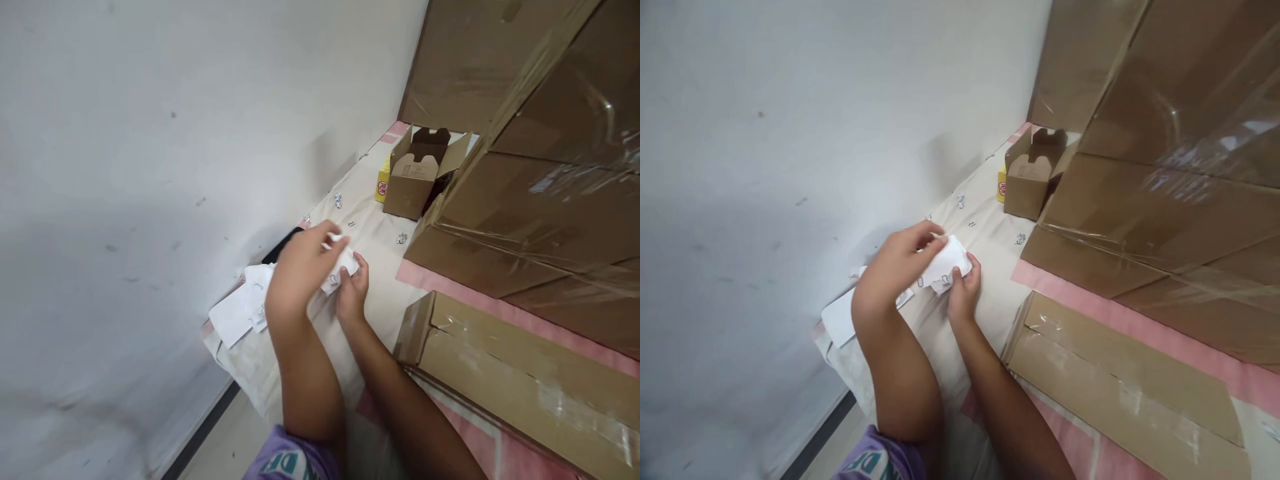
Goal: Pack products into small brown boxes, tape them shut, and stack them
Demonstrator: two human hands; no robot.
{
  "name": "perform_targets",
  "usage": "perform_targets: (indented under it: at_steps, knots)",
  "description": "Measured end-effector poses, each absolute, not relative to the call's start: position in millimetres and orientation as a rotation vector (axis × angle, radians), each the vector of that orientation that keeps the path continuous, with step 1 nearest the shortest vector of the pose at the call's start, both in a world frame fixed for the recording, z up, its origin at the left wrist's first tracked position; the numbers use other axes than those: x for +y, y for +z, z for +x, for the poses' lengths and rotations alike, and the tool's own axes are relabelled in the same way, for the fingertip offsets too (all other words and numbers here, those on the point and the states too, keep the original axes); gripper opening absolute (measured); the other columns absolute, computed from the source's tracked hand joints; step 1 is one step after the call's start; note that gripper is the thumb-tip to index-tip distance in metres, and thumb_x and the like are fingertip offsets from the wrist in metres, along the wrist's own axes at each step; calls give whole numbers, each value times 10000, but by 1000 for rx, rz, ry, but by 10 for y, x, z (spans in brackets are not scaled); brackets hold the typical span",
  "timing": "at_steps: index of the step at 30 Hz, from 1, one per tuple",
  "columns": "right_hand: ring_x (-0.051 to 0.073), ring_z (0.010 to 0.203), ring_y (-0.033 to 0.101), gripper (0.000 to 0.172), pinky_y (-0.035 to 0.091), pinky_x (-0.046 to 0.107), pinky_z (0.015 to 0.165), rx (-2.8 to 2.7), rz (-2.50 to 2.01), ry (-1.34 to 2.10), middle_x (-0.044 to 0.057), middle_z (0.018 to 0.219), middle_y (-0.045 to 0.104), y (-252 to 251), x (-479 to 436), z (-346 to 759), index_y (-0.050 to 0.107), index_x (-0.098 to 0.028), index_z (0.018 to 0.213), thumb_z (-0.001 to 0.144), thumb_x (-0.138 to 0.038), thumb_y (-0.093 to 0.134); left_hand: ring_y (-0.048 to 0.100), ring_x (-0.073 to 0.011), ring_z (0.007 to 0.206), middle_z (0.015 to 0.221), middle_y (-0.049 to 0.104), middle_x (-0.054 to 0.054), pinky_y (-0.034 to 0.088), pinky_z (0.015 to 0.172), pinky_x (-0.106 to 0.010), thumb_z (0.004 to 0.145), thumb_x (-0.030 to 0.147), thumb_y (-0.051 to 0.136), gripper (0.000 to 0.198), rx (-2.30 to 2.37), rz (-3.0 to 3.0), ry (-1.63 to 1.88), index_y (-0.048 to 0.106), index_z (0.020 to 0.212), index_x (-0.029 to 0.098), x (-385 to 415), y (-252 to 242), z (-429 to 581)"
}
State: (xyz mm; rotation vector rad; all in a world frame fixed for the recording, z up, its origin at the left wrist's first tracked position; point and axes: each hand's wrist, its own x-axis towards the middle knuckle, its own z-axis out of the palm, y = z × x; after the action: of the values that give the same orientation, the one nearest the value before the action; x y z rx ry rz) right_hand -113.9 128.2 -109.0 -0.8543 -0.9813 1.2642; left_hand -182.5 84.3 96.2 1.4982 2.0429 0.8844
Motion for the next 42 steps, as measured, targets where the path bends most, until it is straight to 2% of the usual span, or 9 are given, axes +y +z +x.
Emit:
perform_targets:
  at_steps: [3,8,15,21,25,29,35,40,42]
  knots:
    - [233,1203,634,596,525,449,1022,-795,-849,1339,121,1375,612,-1092,1294,-1154,440,-240,1433,864,-287,610,658,-201,835,1035,725,-30,426,666,-300,906,403,558,236,2283,1236,706,669,1055,258,969,700,-2080]
    - [244,1203,636,634,518,461,1027,-745,-838,1306,134,1396,596,-1022,1298,-1099,389,-244,1472,869,-254,585,640,-217,1019,1251,649,-59,428,736,-287,862,346,615,314,2233,1342,526,652,1166,276,1126,445,-2092]
    - [240,1187,645,647,550,403,972,-879,-872,1226,159,1391,601,-951,1311,-1089,334,-200,1507,892,-239,531,635,-200,938,1114,648,-27,441,743,-280,820,217,619,326,2158,1438,383,698,1118,322,1261,314,-2047]
    - [230,1162,657,654,545,396,981,-829,-944,1180,163,1394,591,-931,1360,-1051,329,-190,1502,878,-224,523,510,-300,1204,1123,573,-72,428,945,-348,749,212,720,197,2141,1525,283,769,921,294,1415,154,-2011]
    - [230,1132,665,653,555,393,958,-813,-978,1195,150,1325,631,-939,1384,-1034,340,-189,1491,868,-222,532,529,-280,1150,1078,580,-62,432,927,-337,766,269,722,89,2104,1561,276,758,847,271,1481,64,-2007]
    - [223,1133,667,648,560,382,946,-779,-925,1217,150,1352,618,-970,1393,-1050,331,-200,1492,874,-221,523,577,-221,1023,1098,584,-41,441,862,-296,745,223,708,206,2076,1590,309,753,939,278,1542,-32,-1991]
    - [222,1178,653,674,543,380,987,-753,-946,1196,157,1358,625,-983,1408,-1047,335,-175,1490,839,-181,505,602,-207,935,1006,633,-38,434,841,-309,715,172,671,118,2036,1630,385,758,763,236,1601,-52,-1898]
    - [232,1118,679,685,560,383,952,-801,-1009,1206,145,1280,673,-931,1411,-1023,340,-168,1507,841,-176,497,639,-172,838,852,709,-8,467,804,-274,785,220,634,127,1944,1663,586,751,835,224,1528,179,-1843]
    - [250,1180,650,694,546,405,986,-860,-1033,1190,148,1342,639,-892,1400,-1001,356,-181,1520,845,-182,517,654,-172,842,868,735,-11,483,804,-273,807,246,623,133,1933,1653,678,740,865,219,1491,244,-1849]
